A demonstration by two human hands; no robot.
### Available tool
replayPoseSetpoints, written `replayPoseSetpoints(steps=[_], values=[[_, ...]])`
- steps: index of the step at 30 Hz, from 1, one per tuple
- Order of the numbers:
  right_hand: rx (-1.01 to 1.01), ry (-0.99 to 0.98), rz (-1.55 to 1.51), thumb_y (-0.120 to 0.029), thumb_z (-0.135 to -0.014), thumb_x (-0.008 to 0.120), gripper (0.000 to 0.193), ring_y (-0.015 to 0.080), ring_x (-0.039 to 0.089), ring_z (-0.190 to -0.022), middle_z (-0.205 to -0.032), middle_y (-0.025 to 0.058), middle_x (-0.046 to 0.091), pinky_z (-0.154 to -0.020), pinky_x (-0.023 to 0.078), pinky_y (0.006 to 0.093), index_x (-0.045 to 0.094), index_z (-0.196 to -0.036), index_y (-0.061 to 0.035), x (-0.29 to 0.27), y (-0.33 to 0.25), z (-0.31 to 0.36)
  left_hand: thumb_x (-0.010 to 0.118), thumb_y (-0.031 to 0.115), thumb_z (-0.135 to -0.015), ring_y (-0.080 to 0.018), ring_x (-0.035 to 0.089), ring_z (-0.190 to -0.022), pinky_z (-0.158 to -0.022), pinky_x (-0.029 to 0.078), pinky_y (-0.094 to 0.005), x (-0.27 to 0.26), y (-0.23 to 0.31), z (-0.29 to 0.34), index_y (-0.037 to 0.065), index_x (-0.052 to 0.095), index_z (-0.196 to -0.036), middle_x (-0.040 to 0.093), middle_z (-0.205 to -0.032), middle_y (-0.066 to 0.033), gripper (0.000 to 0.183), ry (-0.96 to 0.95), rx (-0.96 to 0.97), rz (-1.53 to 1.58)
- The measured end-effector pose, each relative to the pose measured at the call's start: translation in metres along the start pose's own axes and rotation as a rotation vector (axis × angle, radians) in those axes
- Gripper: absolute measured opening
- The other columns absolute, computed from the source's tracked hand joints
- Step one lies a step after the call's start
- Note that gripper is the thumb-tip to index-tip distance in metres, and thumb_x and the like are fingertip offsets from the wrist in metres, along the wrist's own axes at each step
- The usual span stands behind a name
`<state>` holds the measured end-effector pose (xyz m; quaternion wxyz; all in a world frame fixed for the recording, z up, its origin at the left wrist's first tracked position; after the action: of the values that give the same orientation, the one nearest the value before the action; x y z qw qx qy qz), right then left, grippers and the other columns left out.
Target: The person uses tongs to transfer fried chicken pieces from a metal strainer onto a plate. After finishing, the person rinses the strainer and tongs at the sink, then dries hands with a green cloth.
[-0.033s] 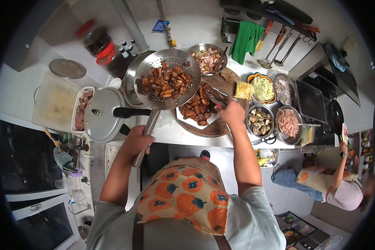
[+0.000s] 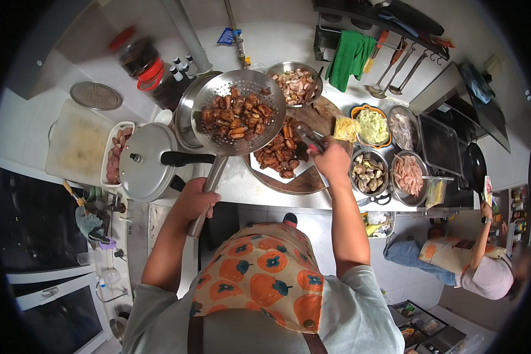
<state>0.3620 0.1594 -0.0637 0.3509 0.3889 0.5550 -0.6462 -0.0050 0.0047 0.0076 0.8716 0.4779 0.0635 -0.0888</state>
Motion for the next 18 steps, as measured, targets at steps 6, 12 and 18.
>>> replayPoseSetpoints(steps=[6,12,18], values=[[-0.155,-0.021,-0.215,-0.051,-0.083,0.089,0.071,0.0405,0.075,-0.111,-0.116,0.0242,0.078,-0.094,0.058,0.0503,0.069,-0.136,-0.0079,-0.064,-0.026,0.021,0.074,0.009,-0.086,-0.0182,0.064,-0.051,-0.048,0.05,-0.035,0.009,-0.016,-0.004,-0.001,0.06,-0.091,0.063,-0.072,-0.007,0.018,-0.027,-0.003,-0.075],[-0.221,-0.177,0.253,-0.047,-0.086,0.085,0.067,0.0357,0.077,-0.112,-0.116,0.022,0.078,-0.096,0.061,0.044,0.066,-0.129,0.0001,-0.052,-0.083,0.005,0.074,0.006,-0.088,-0.0184,0.064,-0.05,-0.047,0.05,-0.0339,0.033,-0.021,-0.014,0.0,0.059,-0.092,0.062,-0.071,-0.0074,0.016,-0.054,-0.029,-0.119],[-0.245,-0.146,0.338,-0.046,-0.09,0.081,0.06,0.0376,0.078,-0.105,-0.111,0.0204,0.079,-0.092,0.062,0.0465,0.065,-0.13,-0.0045,-0.011,-0.098,0.003,0.073,0.005,-0.089,-0.0178,0.062,-0.05,-0.047,0.048,-0.0354,0.055,-0.015,-0.023,-0.001,0.059,-0.095,0.06,-0.071,-0.0073,0.017,0.006,-0.017,-0.161]])
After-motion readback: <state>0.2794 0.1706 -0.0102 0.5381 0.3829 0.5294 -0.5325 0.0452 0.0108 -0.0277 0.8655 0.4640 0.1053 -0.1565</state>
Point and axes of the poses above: each hand's wrist, its own z-axis away from the middle knuckle, its own x-axis out of the palm, y = z × x, the point moved 1 cm from there along -z, towards the middle knuckle
